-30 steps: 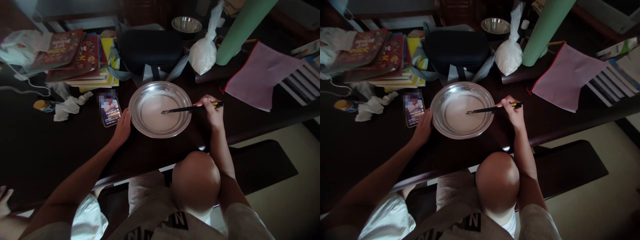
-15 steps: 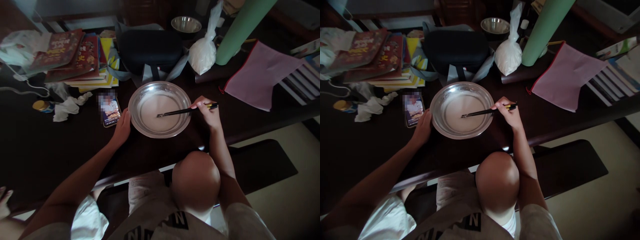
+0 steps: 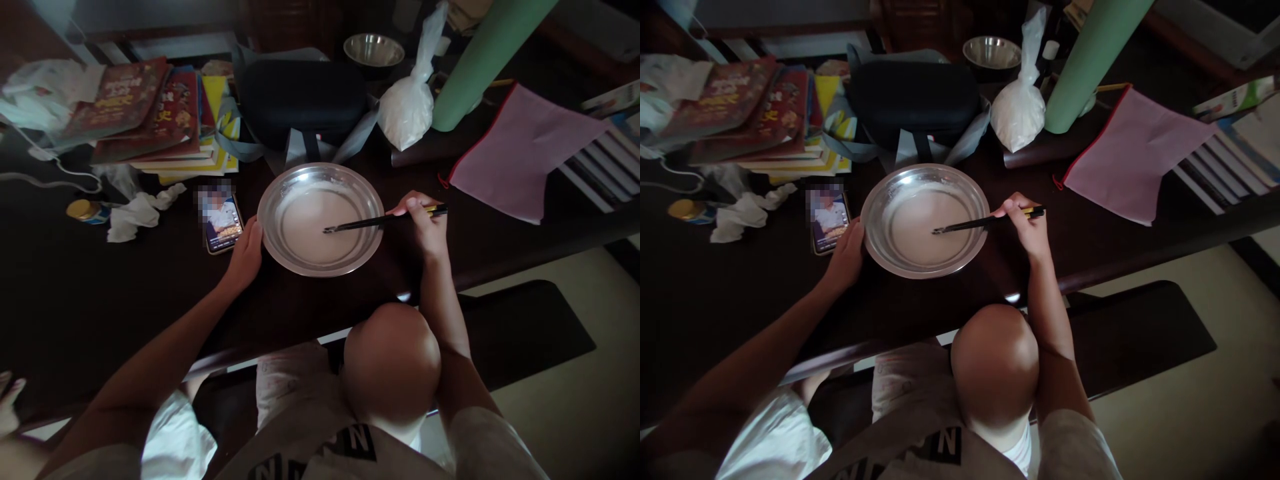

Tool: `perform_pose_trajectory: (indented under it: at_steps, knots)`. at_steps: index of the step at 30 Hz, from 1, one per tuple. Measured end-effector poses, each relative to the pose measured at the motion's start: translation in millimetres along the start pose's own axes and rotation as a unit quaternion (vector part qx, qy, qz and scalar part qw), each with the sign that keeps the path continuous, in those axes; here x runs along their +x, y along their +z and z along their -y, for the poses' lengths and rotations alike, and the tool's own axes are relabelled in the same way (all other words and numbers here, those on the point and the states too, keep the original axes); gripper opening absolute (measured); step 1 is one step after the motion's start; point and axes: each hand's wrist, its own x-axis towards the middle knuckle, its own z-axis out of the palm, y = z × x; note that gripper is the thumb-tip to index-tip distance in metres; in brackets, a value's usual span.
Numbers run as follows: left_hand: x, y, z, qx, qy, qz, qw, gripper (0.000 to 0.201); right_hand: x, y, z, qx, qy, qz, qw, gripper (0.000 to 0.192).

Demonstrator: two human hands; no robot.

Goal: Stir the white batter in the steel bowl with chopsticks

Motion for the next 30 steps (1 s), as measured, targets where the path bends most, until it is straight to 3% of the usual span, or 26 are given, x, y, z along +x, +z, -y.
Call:
perform_pose_trajectory:
  at_steps: [4, 9, 14, 18, 23, 27, 30]
  knots:
    - [-0.1, 0.2, -1.6, 0.001, -0.008, 0.000, 1.000, 0.064, 0.1, 0.6, 0.3, -0.003, -0.010, 0.052, 0.999, 0.045]
    - [0.0, -0.7, -0.2, 0.008, 0.002, 0.002, 1.000, 0.059, -0.1, -0.2, -0.3, 0.017, -0.013, 0.011, 1.000, 0.042]
    - [0.0, -0.2, 1.2, 0.008, 0.001, -0.003, 1.000, 0.061, 0.9, -0.3, -0.8, -0.011, -0.014, 0.042, 0.999, 0.046]
    - [0.1, -0.1, 1.7, 0.006, 0.006, -0.006, 1.000, 0.062, 1.4, -0.7, -2.4, -0.007, -0.009, -0.010, 1.000, 0.050]
    - [1.0, -0.6, 4.1, 0.008, 0.012, -0.002, 1.000, 0.064, 1.1, -0.4, -2.8, -0.005, -0.019, 0.045, 0.999, 0.044]
    - [1.6, -0.2, 7.1, 0.011, 0.020, -0.002, 1.000, 0.068, 0.6, -1.3, -3.5, 0.004, -0.015, 0.003, 1.000, 0.044]
    - [1.6, 0.0, 9.1, 0.007, 0.023, -0.006, 1.000, 0.066, 0.5, -1.0, -3.3, 0.007, -0.012, 0.022, 1.000, 0.046]
